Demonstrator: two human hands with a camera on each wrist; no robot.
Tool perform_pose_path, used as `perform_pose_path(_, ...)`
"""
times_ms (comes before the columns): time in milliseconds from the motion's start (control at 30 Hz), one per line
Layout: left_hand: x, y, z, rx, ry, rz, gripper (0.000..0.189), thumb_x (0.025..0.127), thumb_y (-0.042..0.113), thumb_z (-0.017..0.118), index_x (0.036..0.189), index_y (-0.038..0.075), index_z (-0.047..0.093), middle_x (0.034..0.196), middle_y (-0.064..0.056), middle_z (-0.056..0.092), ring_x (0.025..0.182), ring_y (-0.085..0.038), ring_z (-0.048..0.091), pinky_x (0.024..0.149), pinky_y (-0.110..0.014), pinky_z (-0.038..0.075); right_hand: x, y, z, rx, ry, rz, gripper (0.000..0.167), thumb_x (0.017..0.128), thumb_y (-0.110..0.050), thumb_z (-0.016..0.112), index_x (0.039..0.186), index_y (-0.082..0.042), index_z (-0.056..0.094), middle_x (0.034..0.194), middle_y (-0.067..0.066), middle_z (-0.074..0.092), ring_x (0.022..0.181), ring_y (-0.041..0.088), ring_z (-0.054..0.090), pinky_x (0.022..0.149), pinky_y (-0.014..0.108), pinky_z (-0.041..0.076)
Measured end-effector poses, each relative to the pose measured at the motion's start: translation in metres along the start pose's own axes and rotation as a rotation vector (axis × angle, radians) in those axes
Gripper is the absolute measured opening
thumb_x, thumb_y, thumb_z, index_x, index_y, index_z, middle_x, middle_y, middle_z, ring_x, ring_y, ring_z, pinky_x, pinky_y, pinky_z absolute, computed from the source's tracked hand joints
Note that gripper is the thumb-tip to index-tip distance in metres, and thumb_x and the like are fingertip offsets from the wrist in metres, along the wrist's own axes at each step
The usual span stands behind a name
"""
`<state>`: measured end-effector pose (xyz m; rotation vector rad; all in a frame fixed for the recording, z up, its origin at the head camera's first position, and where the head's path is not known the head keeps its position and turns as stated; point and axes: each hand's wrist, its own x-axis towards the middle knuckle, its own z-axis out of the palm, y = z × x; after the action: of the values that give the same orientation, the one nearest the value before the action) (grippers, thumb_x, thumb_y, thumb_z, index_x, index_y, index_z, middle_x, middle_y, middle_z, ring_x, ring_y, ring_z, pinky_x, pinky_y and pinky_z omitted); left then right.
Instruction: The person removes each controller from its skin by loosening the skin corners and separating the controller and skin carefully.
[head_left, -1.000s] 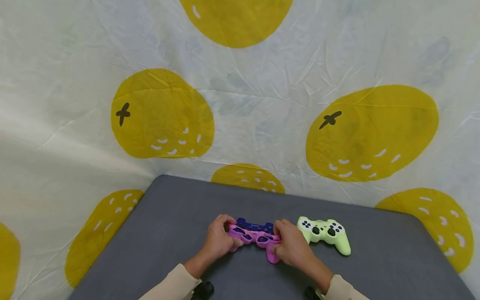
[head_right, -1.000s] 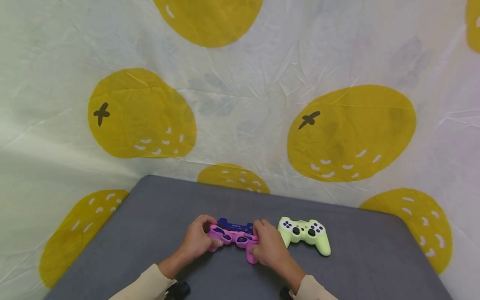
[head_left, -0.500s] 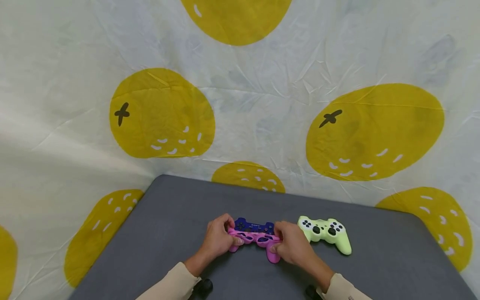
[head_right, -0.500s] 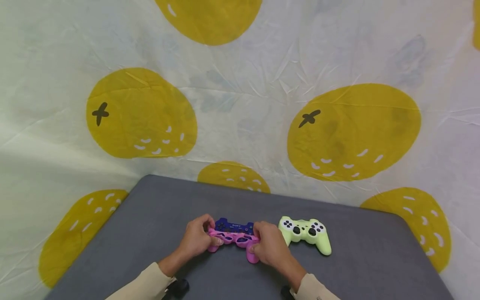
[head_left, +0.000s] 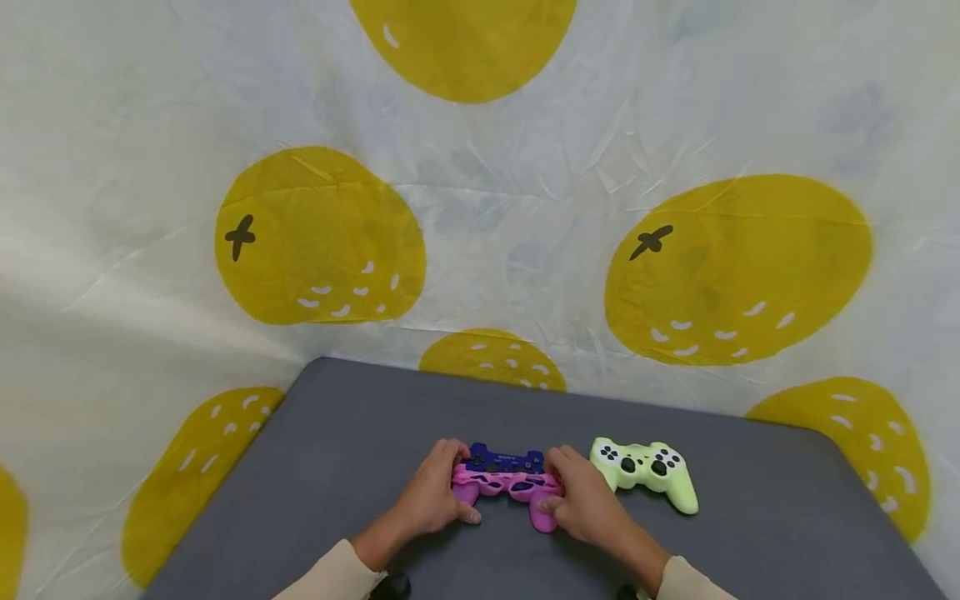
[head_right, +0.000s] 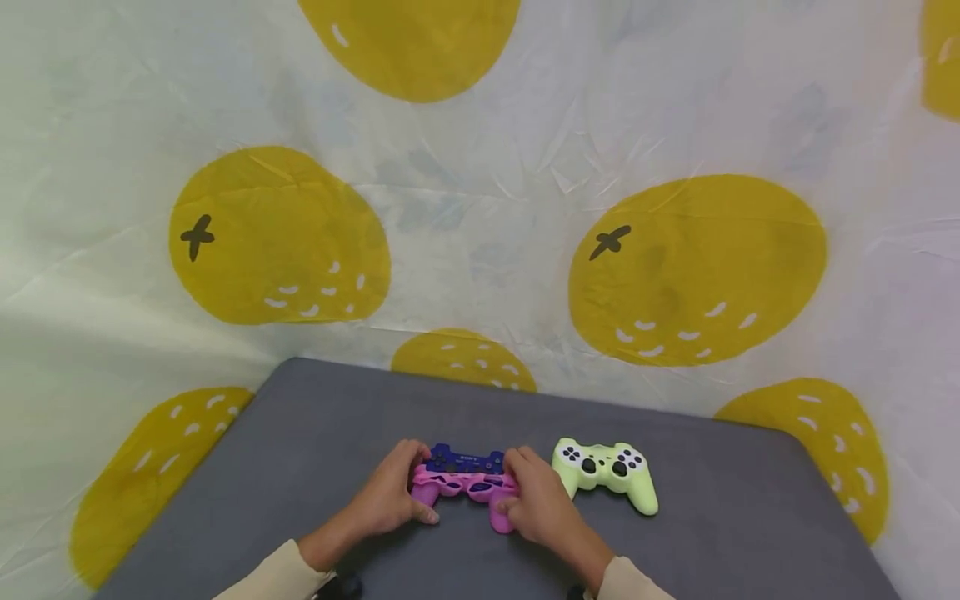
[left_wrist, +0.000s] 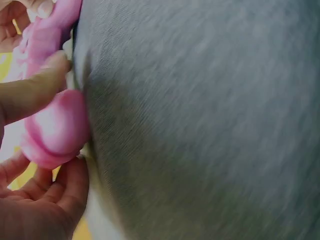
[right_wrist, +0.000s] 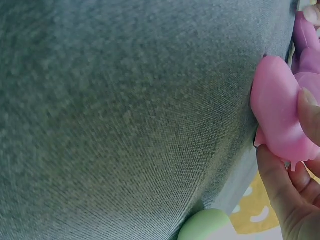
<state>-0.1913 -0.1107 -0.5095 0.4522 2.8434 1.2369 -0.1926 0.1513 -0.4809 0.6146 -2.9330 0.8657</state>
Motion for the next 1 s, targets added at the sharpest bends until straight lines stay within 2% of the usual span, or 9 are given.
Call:
perform_pose_path(67, -0.001, -0.002, -0.002, 0.043, -0.019, 0.030, 0.076, 0.058, 0.018, 0.103, 0.119, 0.012, 0.056, 0.110, -0.002, 0.055, 0.100, -0.017, 0.058, 0.088, -0.037, 0.052, 0.001, 0.000, 0.001, 0.006, 0.000, -0.006, 0.038, 0.076, -0.008, 0.089, 0.087, -0.019, 0.055, 0.079, -0.007, 0.043, 0.070, 0.006, 0.039, 0.061, 0.022, 0.033)
perform_pose_path(167, -0.002, -0.003, -0.003, 0.078, -0.011, 0.079, 0.073, 0.057, 0.012, 0.102, 0.114, 0.011, 0.056, 0.105, 0.000, 0.055, 0.093, -0.014, 0.056, 0.083, -0.033, 0.051, 0.000, 0.001, 0.003, 0.002, 0.001, -0.002, 0.039, 0.075, -0.009, 0.090, 0.087, -0.019, 0.055, 0.078, -0.006, 0.044, 0.069, 0.006, 0.039, 0.061, 0.023, 0.033)
perform_pose_path(300, -0.002, -0.003, -0.002, 0.086, 0.050, 0.127, 0.067, 0.056, 0.009, 0.102, 0.106, 0.011, 0.058, 0.100, 0.000, 0.056, 0.088, -0.015, 0.057, 0.080, -0.032, 0.052, 0.000, 0.003, 0.003, -0.005, 0.010, 0.006, 0.040, 0.073, -0.012, 0.092, 0.086, -0.019, 0.055, 0.077, -0.006, 0.045, 0.068, 0.006, 0.040, 0.061, 0.023, 0.033)
perform_pose_path(433, 0.001, -0.004, -0.002, 0.101, 0.108, 0.161, 0.064, 0.056, 0.007, 0.100, 0.105, 0.009, 0.060, 0.103, -0.001, 0.056, 0.091, -0.018, 0.059, 0.084, -0.034, 0.054, 0.004, 0.004, 0.002, 0.014, 0.014, 0.005, 0.042, 0.072, -0.014, 0.093, 0.085, -0.018, 0.054, 0.077, -0.006, 0.046, 0.069, 0.006, 0.040, 0.061, 0.023, 0.033)
perform_pose_path(667, -0.003, -0.012, -0.007, 0.044, 0.029, 0.104, 0.055, 0.062, 0.020, 0.100, 0.103, 0.015, 0.064, 0.095, 0.005, 0.055, 0.083, -0.007, 0.053, 0.072, -0.022, 0.049, 0.003, 0.007, 0.004, 0.116, -0.045, -0.001, 0.045, 0.068, -0.012, 0.095, 0.089, -0.015, 0.055, 0.080, -0.003, 0.050, 0.072, 0.006, 0.043, 0.063, 0.023, 0.036)
perform_pose_path(733, -0.003, -0.013, -0.006, 0.024, 0.040, 0.107, 0.052, 0.063, 0.020, 0.098, 0.103, 0.015, 0.065, 0.096, 0.006, 0.056, 0.083, -0.008, 0.055, 0.073, -0.021, 0.050, 0.003, 0.008, 0.005, 0.106, -0.049, -0.009, 0.047, 0.066, -0.009, 0.094, 0.091, -0.015, 0.056, 0.082, -0.003, 0.050, 0.074, 0.007, 0.043, 0.065, 0.023, 0.037)
perform_pose_path(867, 0.001, -0.011, -0.003, -0.019, 0.104, 0.118, 0.049, 0.063, 0.013, 0.095, 0.104, 0.013, 0.068, 0.100, 0.004, 0.059, 0.086, -0.014, 0.059, 0.074, -0.021, 0.050, 0.004, 0.007, 0.004, 0.057, -0.078, -0.011, 0.055, 0.062, -0.007, 0.094, 0.099, -0.015, 0.055, 0.092, -0.001, 0.051, 0.083, 0.011, 0.048, 0.071, 0.025, 0.043)
perform_pose_path(1000, 0.004, -0.009, -0.003, -0.081, 0.146, 0.098, 0.049, 0.063, 0.008, 0.094, 0.105, 0.011, 0.070, 0.102, 0.001, 0.061, 0.086, -0.016, 0.060, 0.073, -0.022, 0.052, 0.005, 0.004, 0.003, -0.015, -0.139, -0.003, 0.068, 0.061, -0.013, 0.099, 0.112, -0.014, 0.054, 0.104, 0.003, 0.052, 0.088, 0.015, 0.052, 0.075, 0.031, 0.050)
